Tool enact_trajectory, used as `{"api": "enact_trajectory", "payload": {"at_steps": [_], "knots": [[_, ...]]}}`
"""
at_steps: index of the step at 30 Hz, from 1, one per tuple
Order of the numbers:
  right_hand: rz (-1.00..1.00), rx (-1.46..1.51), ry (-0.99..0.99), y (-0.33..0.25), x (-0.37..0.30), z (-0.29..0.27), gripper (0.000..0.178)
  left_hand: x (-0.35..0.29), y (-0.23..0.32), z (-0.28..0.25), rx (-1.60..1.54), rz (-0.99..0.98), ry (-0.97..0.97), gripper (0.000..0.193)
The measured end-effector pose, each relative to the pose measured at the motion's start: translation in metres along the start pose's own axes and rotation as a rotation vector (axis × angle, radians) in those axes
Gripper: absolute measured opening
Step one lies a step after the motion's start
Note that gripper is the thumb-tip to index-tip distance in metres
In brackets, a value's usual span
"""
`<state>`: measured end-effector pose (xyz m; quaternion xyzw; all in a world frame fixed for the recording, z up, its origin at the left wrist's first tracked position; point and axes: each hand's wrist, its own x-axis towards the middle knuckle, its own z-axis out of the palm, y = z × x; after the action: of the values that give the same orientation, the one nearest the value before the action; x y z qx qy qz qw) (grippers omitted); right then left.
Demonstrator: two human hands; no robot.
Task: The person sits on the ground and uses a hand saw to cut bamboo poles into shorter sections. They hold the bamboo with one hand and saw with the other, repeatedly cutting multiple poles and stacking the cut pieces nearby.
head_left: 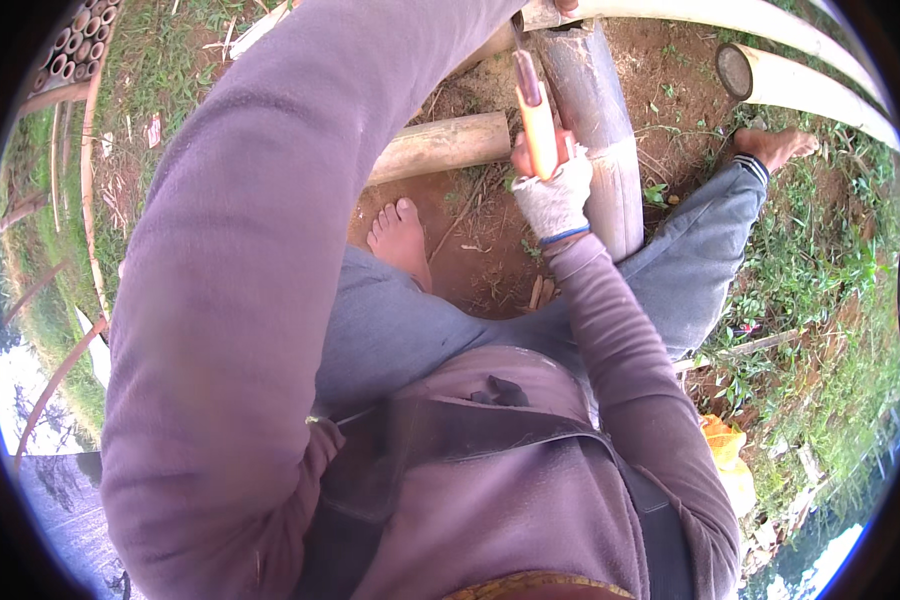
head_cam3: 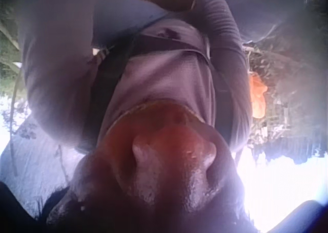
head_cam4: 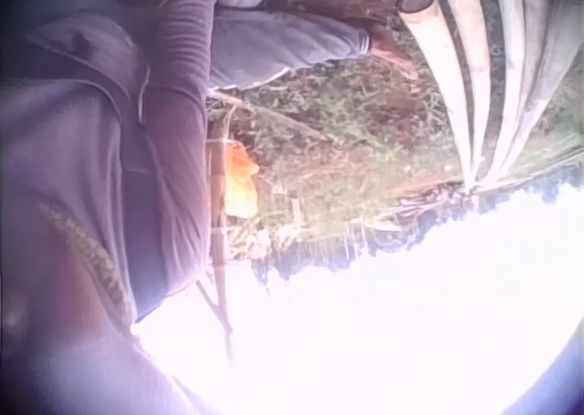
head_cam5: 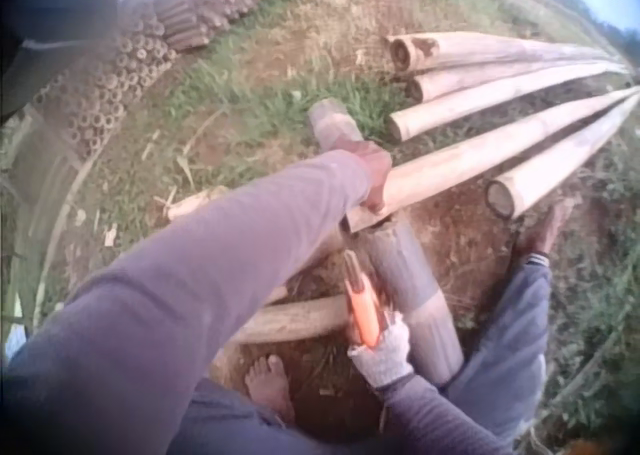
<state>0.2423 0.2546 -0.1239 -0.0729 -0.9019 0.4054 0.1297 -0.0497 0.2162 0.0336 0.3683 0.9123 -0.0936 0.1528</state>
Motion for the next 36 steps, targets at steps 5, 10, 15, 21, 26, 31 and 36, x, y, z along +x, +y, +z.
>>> {"api": "enact_trajectory", "payload": {"at_steps": [5, 10, 15, 21, 26, 31, 36], "knots": [[0.136, 0.031, -0.048, 0.009, -0.057, -0.022, 0.022, 0.005, -0.018, 0.005, -0.057, -0.022, 0.0, 0.065], [0.322, 0.388, -0.046, 0.044, -0.069, -0.008, 0.024, 0.002, -0.009, 0.008, -0.015, -0.009, 0.01, 0.066], [0.247, 0.27, 0.068, -0.009, -0.016, -0.008, 0.021, 0.001, -0.008, 0.007, -0.022, -0.002, 0.018, 0.069], [-0.066, 0.047, 0.053, 0.025, -0.043, -0.021, 0.02, 0.0, -0.015, 0.01, -0.042, -0.013, 0.009, 0.07], [0.193, 0.208, 0.039, -0.01, 0.01, -0.004, 0.019, 0.005, -0.009, 0.011, -0.033, -0.001, 0.015, 0.07], [0.161, 0.138, -0.055, 0.017, -0.07, -0.033, 0.02, 0.001, -0.02, 0.013, -0.068, -0.022, 0.013, 0.068], [0.399, 0.528, -0.002, 0.004, 0.013, -0.006, 0.018, 0.008, -0.009, 0.006, -0.02, 0.014, 0.014, 0.066]]}}
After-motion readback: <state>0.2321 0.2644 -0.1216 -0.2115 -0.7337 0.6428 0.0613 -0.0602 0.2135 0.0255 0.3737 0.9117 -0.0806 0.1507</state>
